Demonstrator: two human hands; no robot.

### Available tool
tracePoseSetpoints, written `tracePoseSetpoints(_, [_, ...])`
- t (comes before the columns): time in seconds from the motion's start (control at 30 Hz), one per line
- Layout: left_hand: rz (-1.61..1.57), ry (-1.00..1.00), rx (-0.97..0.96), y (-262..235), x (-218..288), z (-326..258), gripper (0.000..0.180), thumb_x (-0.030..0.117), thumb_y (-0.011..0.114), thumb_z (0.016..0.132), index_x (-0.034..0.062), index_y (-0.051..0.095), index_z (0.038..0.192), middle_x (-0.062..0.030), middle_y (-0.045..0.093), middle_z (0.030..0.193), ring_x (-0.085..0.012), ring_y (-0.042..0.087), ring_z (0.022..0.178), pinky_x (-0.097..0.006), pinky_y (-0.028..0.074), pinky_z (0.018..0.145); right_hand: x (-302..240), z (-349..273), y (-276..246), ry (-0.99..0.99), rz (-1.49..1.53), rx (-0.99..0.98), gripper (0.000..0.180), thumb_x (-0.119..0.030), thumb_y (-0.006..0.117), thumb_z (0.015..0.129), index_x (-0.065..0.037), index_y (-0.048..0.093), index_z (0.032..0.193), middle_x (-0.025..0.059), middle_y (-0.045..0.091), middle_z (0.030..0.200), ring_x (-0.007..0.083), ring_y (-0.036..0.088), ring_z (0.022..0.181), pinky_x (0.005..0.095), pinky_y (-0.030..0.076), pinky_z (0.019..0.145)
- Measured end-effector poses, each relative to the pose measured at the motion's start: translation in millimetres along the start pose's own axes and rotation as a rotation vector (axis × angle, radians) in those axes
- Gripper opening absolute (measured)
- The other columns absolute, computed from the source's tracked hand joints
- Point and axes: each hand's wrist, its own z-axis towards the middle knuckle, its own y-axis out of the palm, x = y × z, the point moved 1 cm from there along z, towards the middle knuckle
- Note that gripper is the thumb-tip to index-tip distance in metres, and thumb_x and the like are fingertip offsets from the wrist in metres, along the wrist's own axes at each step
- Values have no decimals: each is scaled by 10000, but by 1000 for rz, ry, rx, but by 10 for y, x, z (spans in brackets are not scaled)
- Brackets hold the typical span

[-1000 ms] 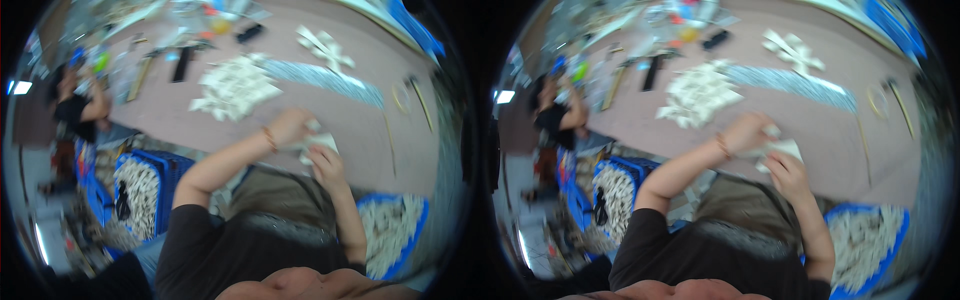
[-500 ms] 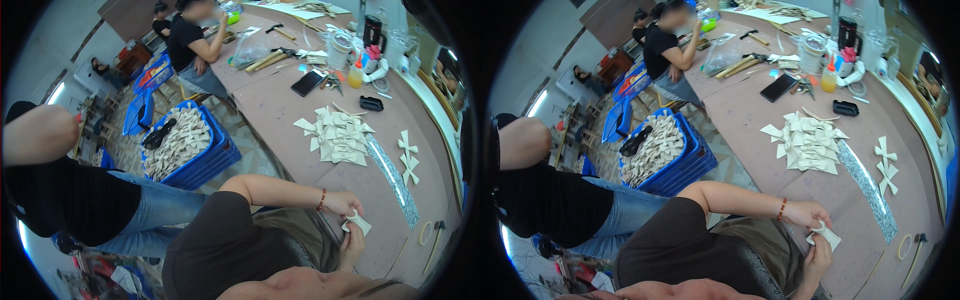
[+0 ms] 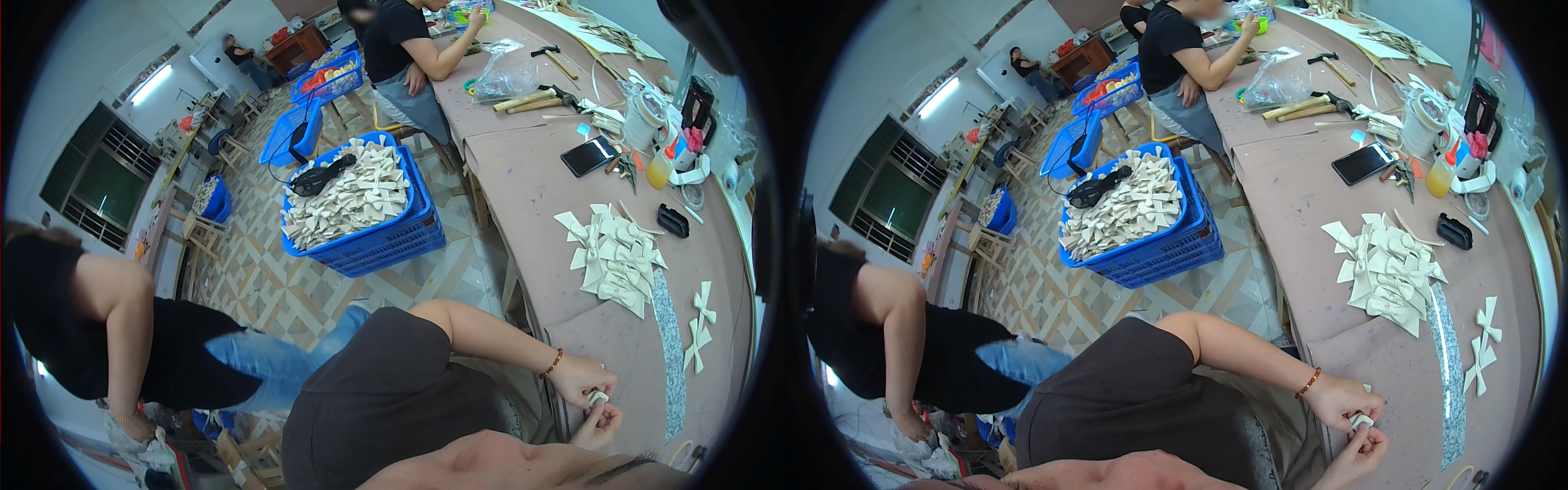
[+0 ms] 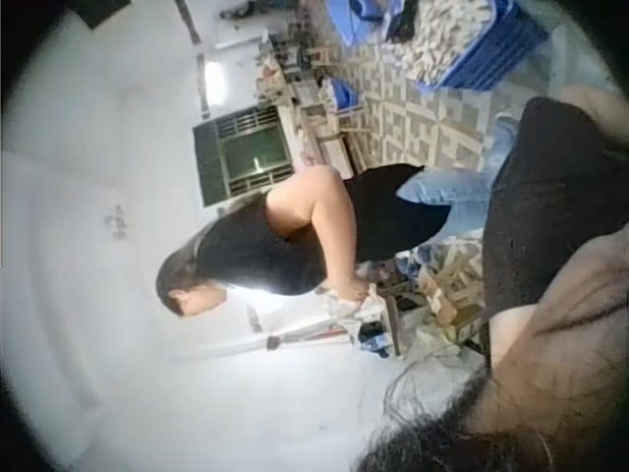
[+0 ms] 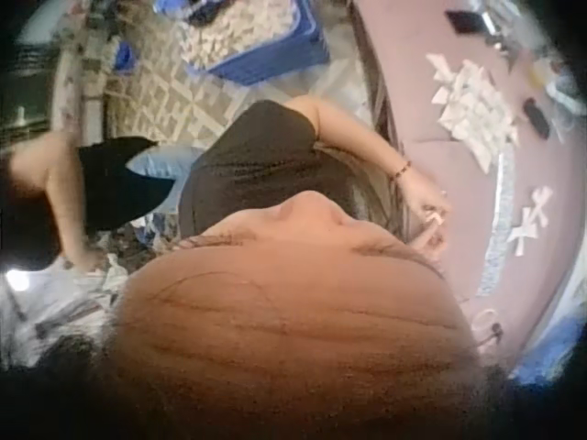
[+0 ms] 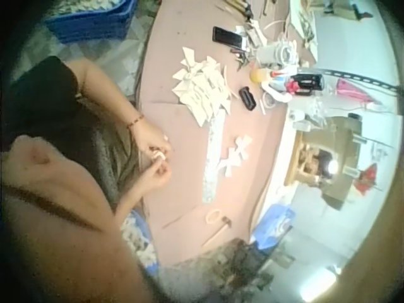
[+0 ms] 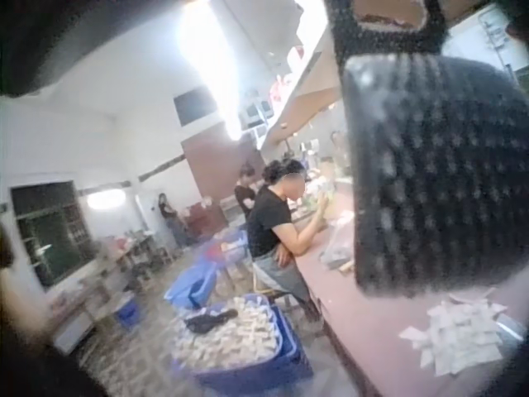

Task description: Assembling small decorative bows for shoes using precut material strips and a wooden stick.

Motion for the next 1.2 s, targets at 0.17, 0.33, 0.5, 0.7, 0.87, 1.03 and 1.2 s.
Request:
tracePoseSetpoints(0.17, [-38, -169, 152, 80, -68, -13, 228, 75, 670, 805, 28, 511, 961, -114, 605, 777, -213, 597, 683, -345, 448, 590, -56, 40, -6, 60, -117, 30, 227, -255, 566, 976, -53, 531, 877, -21, 523, 694, 32, 455, 553, 178, 361, 498])
tracePoseSetpoints(0.33, [70, 112, 212, 237, -113, -130, 125, 71, 622, 839, 32, 541, 926, -113, 604, 773, -299, 599, 708, -370, 461, 607, 221, 29, -281, 243, -60, -33, 277, -310, 531, 990, -57, 569, 883, -31, 509, 651, 31, 451, 519, 182, 375, 479])
tracePoseSetpoints(0.5, [176, 420, 230, 255, -55, -174, 24, 34, 583, 844, 48, 565, 847, -81, 590, 814, -284, 603, 752, -368, 492, 656, 124, -32, -270, 419, 225, -239, 255, -303, 539, 986, -61, 588, 919, -26, 519, 664, 35, 439, 512, 192, 374, 460])
tracePoseSetpoints(0.7, [39, 352, 383, 233, 177, -76, 88, 94, 615, 863, 37, 565, 818, -96, 543, 848, -245, 586, 811, -342, 479, 660, -9, -111, 12, 375, 1075, -95, 132, -211, 555, 977, -79, 559, 969, -7, 531, 728, 47, 439, 599, 189, 376, 534])
tracePoseSetpoints(0.87, [-910, -261, 455, 384, 76, 37, 127, 49, 659, 830, 17, 538, 810, -65, 550, 883, -105, 563, 710, -241, 471, 607, -104, -153, 143, 216, 760, 146, 143, -202, 559, 976, -60, 579, 976, 11, 534, 792, 70, 463, 683, 202, 391, 612])
tracePoseSetpoints(1.03, [-352, -132, 591, 338, -94, 40, 110, 26, 667, 804, 9, 563, 835, -54, 518, 948, -91, 546, 693, -210, 467, 598, 356, -109, -128, 84, 61, 229, 243, -190, 544, 983, -2, 586, 1131, 44, 563, 916, 100, 501, 763, 222, 427, 676])
tracePoseSetpoints(1.2, [-193, -132, 509, 280, 37, -50, 159, 85, 712, 771, 10, 591, 842, -62, 491, 949, -116, 544, 727, -235, 466, 612, 370, -64, -111, -256, -341, 184, 300, -184, 545, 981, 5, 569, 1213, 75, 585, 1060, 135, 553, 919, 259, 467, 801])
